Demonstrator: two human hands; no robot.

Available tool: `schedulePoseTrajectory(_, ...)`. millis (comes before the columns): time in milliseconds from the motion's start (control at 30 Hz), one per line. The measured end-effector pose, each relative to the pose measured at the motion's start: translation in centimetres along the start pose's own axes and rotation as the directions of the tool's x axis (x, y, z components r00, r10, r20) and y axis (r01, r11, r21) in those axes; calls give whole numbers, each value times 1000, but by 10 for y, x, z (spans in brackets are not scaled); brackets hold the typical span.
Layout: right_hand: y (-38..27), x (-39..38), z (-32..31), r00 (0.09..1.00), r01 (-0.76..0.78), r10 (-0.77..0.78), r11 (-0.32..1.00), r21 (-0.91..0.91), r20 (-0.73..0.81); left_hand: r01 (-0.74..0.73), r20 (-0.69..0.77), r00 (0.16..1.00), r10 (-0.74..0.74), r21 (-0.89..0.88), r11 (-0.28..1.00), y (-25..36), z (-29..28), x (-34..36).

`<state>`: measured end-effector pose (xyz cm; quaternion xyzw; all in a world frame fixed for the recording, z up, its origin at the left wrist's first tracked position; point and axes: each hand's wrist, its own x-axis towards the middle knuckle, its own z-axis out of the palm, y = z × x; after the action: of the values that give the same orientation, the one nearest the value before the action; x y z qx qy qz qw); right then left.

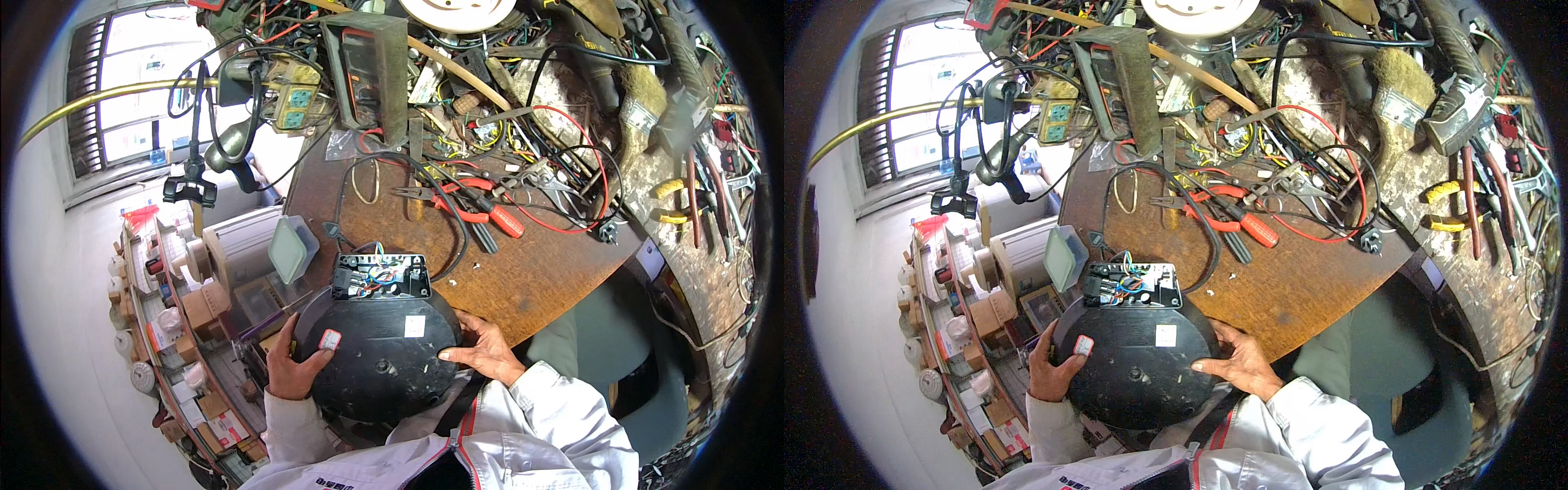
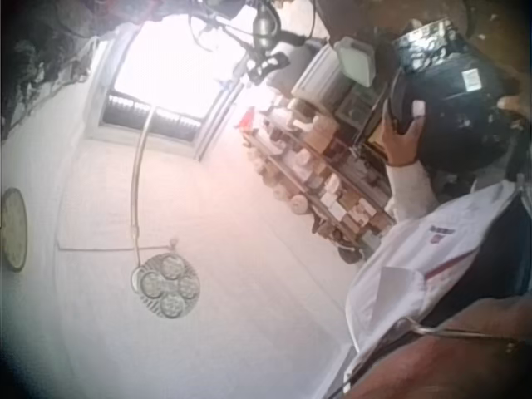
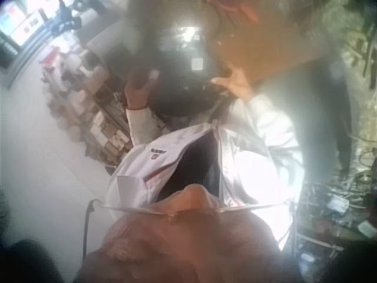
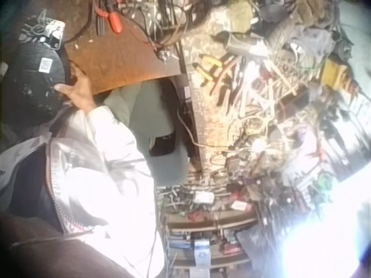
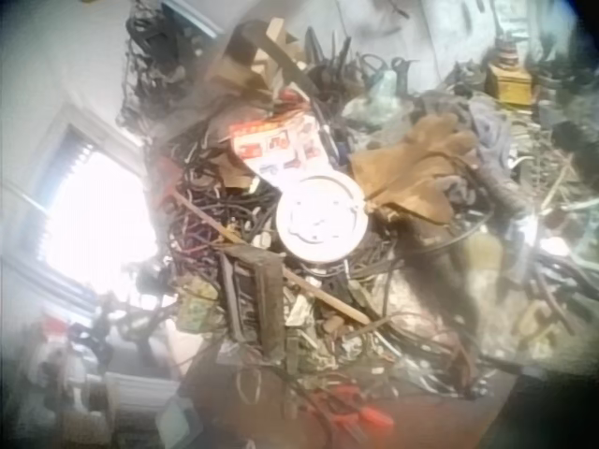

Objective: The person works on a black circular electronic device on a cluttered workbench. They use a screwdriver to remove screws, open the casing, and manipulate internal wires and components. The person repeatedly opens and closes the device, adjusting parts inside.

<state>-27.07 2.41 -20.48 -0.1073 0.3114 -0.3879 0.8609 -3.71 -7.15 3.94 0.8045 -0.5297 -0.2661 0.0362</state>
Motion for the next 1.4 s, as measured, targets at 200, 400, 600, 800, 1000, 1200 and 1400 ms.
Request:
schedulePoseTrajectory(200,-5,-1,1,1000,2,-2,1000,0,2,21,13,1000,-21,-21,1000,7,1,-1)
schedulePoseTrajectory(400,-12,-1,4,1000,2,-3,1000,26,7,0,19,1000,1,-58,998,-4,0,1)
schedulePoseTrajectory(600,-7,-1,3,998,57,-62,981,-183,-17,-8,23,1000,10,-81,997,-12,0,0)
schedulePoseTrajectory(800,-6,-1,7,1000,15,-16,995,94,11,-35,38,999,36,-23,999,-22,-3,0)
schedulePoseTrajectory(1000,-12,-2,9,999,53,-53,999,8,-1,-7,-9,1000,7,-82,997,-22,-1,-4)
schedulePoseTrajectory(1200,0,1,6,998,61,-63,996,62,19,-19,-13,1000,18,-72,997,-23,-1,-8)
schedulePoseTrajectory(1400,0,-1,6,1000,-2,-1,992,127,26,-74,-18,997,74,6,997,-23,-2,-8)
